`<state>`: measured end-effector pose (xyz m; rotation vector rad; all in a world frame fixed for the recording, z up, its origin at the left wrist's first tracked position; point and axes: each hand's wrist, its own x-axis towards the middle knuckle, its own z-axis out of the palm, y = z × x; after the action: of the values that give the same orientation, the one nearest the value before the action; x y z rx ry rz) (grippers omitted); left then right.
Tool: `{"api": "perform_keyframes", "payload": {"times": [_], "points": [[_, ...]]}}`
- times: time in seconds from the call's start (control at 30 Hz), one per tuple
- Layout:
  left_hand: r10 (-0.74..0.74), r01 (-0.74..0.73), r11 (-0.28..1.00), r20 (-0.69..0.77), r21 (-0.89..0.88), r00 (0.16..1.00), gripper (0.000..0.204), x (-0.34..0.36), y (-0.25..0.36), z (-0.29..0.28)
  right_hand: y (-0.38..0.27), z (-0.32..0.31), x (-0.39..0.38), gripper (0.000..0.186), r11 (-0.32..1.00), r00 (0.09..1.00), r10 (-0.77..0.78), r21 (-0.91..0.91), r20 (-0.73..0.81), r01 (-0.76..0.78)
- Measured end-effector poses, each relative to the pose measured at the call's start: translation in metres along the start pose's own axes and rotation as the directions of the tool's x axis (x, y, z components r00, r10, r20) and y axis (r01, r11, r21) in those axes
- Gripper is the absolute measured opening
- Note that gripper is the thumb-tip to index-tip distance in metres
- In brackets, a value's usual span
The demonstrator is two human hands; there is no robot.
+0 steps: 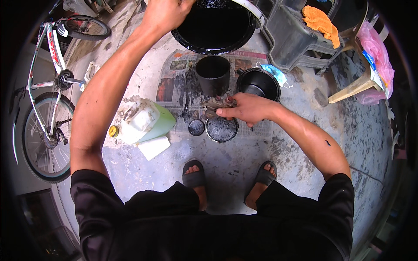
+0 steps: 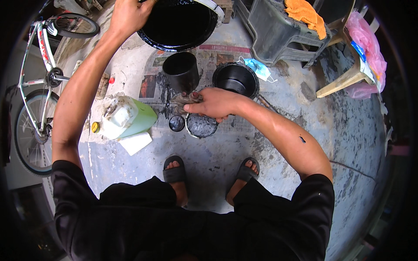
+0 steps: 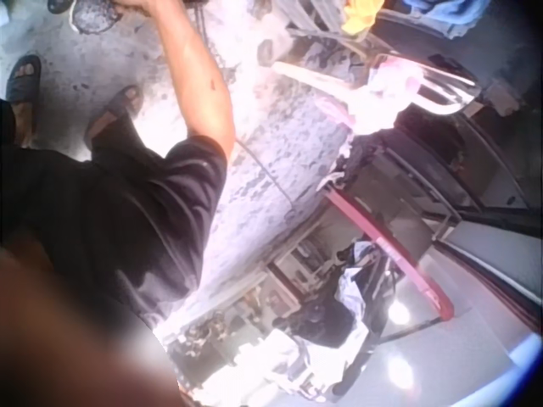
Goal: The person pours black paint from a bucket into a spray gun cup, then walks to a metal part on the floor and spray paints it. They repeatedly adjust the spray gun and continue applying paint to the part.
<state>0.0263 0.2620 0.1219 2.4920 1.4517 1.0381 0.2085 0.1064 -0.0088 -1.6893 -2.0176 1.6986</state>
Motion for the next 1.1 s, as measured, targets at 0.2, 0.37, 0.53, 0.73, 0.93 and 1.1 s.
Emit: {"api": "perform_keyframes", "payload": {"times": [0.2,0.37,0.53,0.73,0.93,1.1], "points": [[0.028,-0.027,0.998,-0.015,0.053,0.999,0.039,0.006,-0.007,-0.007,-0.007,-0.004,0.001,0.064,0.999,0.999,0.033,0.022,-0.018,-0.033],[0.386,-0.332,0.914,-0.242,0.233,0.89,0.037,0.019,-0.021,-0.004,-0.009,-0.007,0.0,0.061,1.0,0.999,0.014,0.025,-0.048,-0.013],[0.121,-0.121,0.993,-0.129,0.008,0.984,0.035,0.022,-0.016,-0.005,-0.01,-0.009,-0.001,0.062,1.0,0.999,0.005,0.011,-0.041,-0.005],[0.201,-0.193,0.979,-0.166,0.067,0.965,0.037,0.017,0.005,-0.015,-0.013,-0.01,0.001,0.061,1.0,0.998,-0.006,-0.03,-0.063,0.004],[0.097,-0.077,0.986,-0.133,0.145,0.986,0.04,0.015,0.016,-0.023,-0.017,-0.017,0.001,0.061,0.999,0.998,-0.038,-0.009,-0.057,0.037],[0.207,-0.193,0.978,-0.259,0.078,0.943,0.042,0.034,-0.006,-0.007,-0.017,-0.02,0.007,0.059,0.997,0.995,-0.063,0.039,-0.084,0.067]]}}
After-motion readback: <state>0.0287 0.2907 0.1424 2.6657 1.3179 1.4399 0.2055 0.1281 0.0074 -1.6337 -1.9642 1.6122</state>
